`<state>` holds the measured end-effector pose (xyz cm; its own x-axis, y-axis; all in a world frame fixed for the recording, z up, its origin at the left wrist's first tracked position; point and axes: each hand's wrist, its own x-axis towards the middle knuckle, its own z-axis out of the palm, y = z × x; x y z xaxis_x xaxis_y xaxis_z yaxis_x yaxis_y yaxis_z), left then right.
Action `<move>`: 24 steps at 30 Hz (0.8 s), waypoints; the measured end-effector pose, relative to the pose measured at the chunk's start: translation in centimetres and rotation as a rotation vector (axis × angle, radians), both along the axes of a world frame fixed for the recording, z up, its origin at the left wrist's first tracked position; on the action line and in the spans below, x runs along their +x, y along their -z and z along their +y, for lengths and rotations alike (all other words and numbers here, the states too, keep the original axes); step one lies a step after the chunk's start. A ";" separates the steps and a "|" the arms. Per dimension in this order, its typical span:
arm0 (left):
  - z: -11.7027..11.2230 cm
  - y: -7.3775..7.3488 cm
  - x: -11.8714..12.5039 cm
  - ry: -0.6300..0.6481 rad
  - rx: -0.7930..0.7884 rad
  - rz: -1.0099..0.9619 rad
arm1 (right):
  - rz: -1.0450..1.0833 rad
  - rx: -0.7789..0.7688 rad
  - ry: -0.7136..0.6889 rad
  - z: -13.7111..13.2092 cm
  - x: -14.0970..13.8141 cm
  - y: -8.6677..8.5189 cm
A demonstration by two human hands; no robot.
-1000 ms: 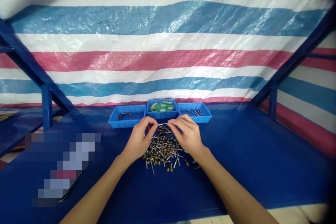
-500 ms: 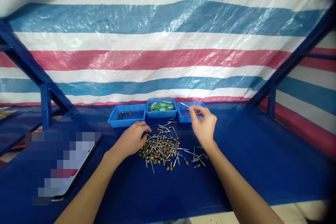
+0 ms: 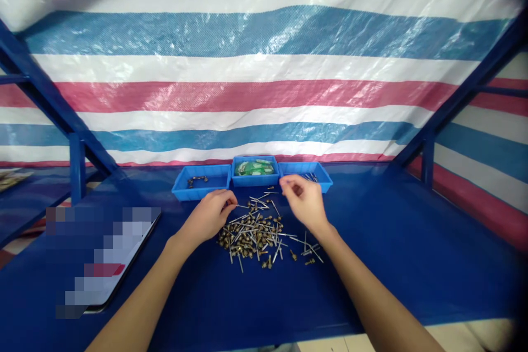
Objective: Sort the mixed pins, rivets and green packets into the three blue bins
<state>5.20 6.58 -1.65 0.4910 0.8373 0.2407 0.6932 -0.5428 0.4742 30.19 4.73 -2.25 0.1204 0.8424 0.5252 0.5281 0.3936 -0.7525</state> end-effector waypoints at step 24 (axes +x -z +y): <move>-1.2 -0.6 1.7 0.032 -0.065 -0.450 | 0.172 -0.264 -0.484 -0.8 -2.6 0.2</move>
